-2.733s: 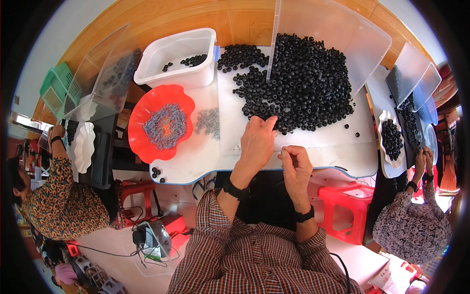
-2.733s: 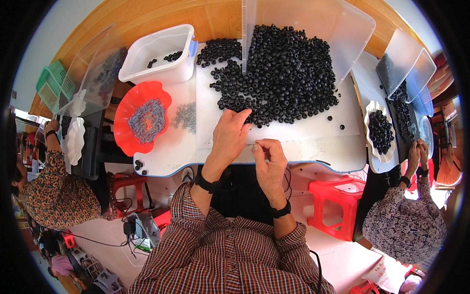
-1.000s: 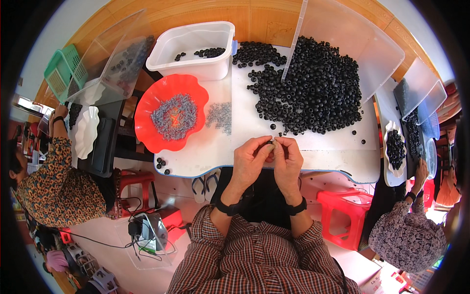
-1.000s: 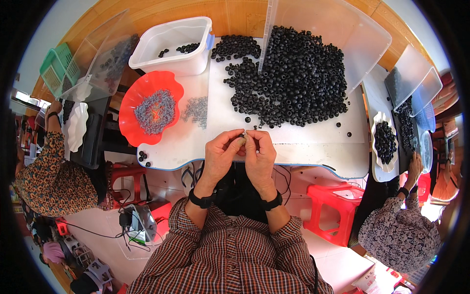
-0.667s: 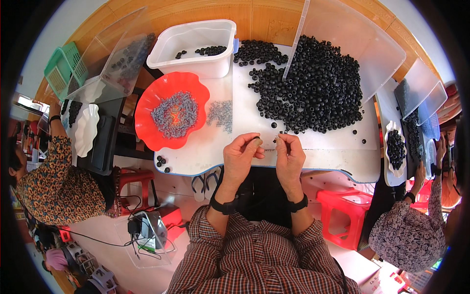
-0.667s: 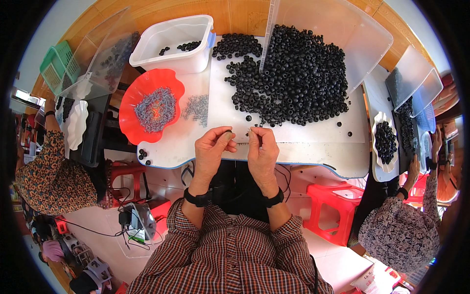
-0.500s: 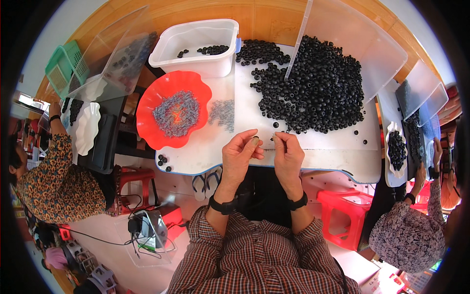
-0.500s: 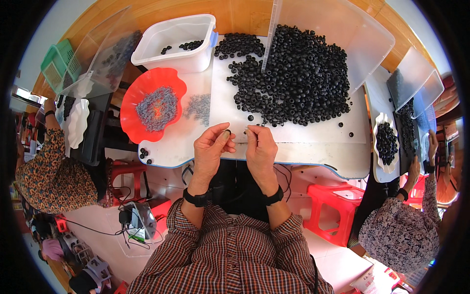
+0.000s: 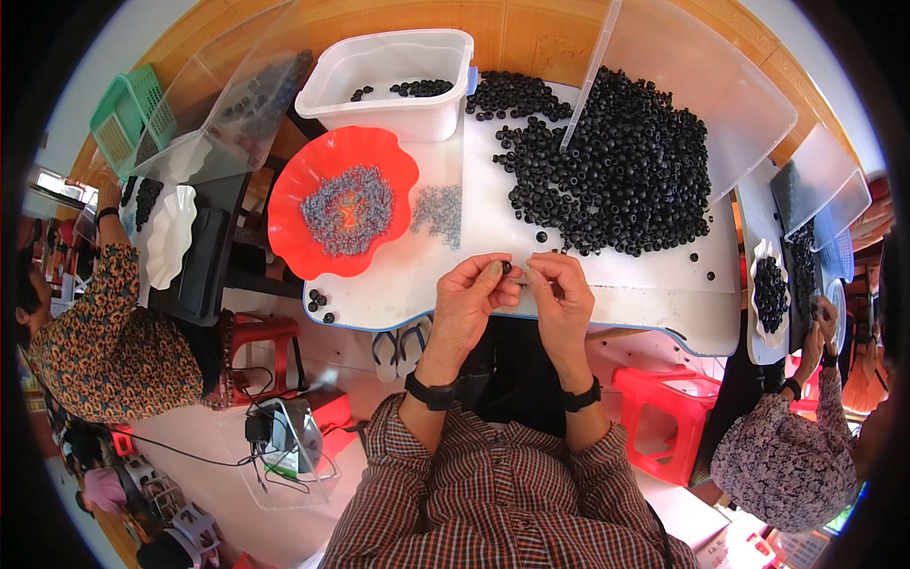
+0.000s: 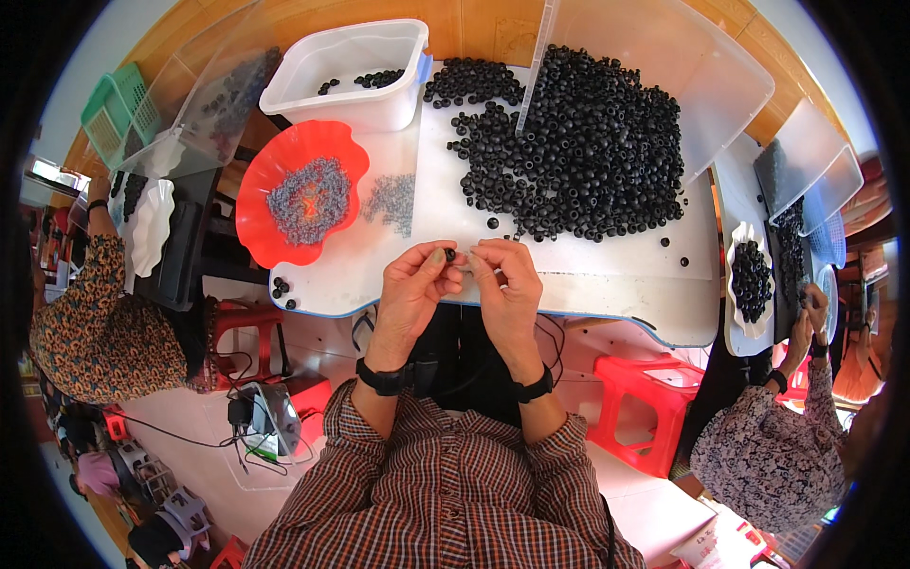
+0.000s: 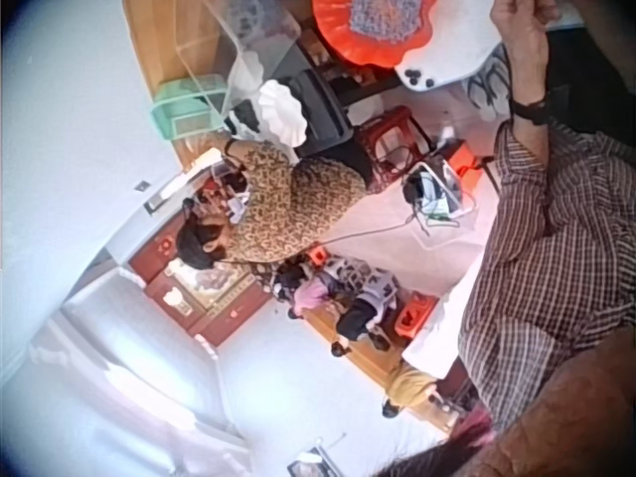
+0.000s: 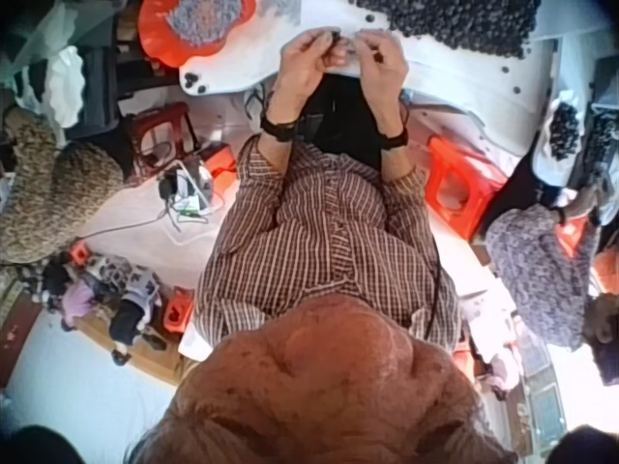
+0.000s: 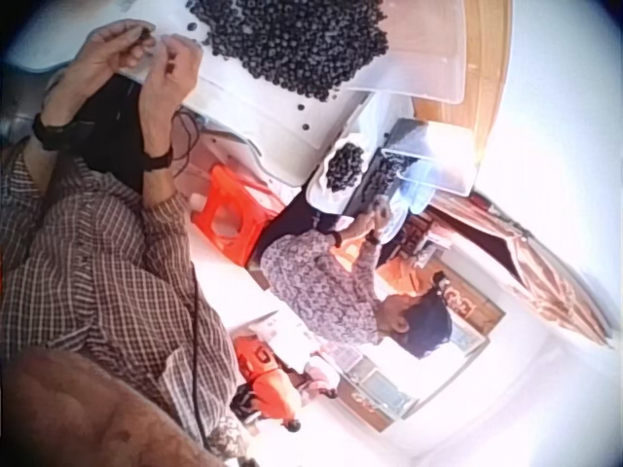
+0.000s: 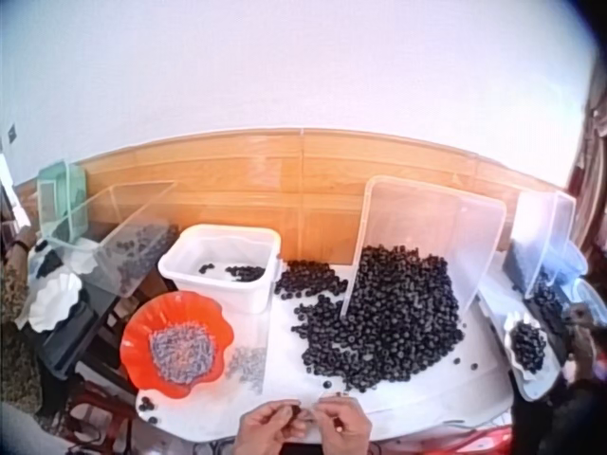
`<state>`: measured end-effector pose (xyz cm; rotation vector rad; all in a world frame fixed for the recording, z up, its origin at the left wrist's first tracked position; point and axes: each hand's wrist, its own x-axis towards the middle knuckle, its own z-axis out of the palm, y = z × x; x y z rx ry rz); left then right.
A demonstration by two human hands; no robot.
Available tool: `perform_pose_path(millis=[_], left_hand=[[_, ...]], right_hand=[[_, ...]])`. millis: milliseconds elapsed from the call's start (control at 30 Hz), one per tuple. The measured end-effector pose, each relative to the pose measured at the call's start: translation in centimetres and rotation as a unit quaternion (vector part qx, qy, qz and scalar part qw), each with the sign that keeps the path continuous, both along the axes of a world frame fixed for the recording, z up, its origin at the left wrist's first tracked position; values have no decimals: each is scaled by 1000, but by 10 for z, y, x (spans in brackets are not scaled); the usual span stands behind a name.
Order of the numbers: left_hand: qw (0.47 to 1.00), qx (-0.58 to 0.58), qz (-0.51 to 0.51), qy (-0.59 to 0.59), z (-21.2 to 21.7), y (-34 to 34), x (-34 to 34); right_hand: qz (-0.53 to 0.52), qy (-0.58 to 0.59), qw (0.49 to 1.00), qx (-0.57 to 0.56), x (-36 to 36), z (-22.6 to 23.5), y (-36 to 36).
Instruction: Sorting small black plastic components or beads into different sorting trays and containers on a workbench.
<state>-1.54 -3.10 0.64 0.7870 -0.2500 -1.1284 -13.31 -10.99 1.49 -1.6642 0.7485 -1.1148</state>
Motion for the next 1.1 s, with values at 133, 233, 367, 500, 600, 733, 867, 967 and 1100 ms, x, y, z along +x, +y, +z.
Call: perform_pose_path(millis=[133,233,367,500,600,733,867,967,1100], left_hand=[[1000,-6,1,-9,-4,-1,-1],[1000,-14,-2,-15,-7,-1,-2],[1000,-11,-11,-21,-5,0,-3],[999,-2,-12,-38,-2,1,-5],[999,-2,-13,-50,-3,1,-6],[997,-3,-15,-73,-4,2,-6],[996,2,-9,-92,-1,2,-7],[993,11,-24,-117,0,2,-7],[995,0,-38,-94,-1,3,-5]], right_hand=[[33,-33,998,39,0,1,4],[35,-46,997,42,1,0,6],[36,-44,998,40,1,0,6],[32,-34,998,36,-1,-2,6],[32,-25,999,34,-1,0,6],[37,-3,999,31,-4,5,6],[58,8,997,45,-8,11,3],[88,-18,990,108,-10,10,1],[129,-70,965,218,-10,13,3]])
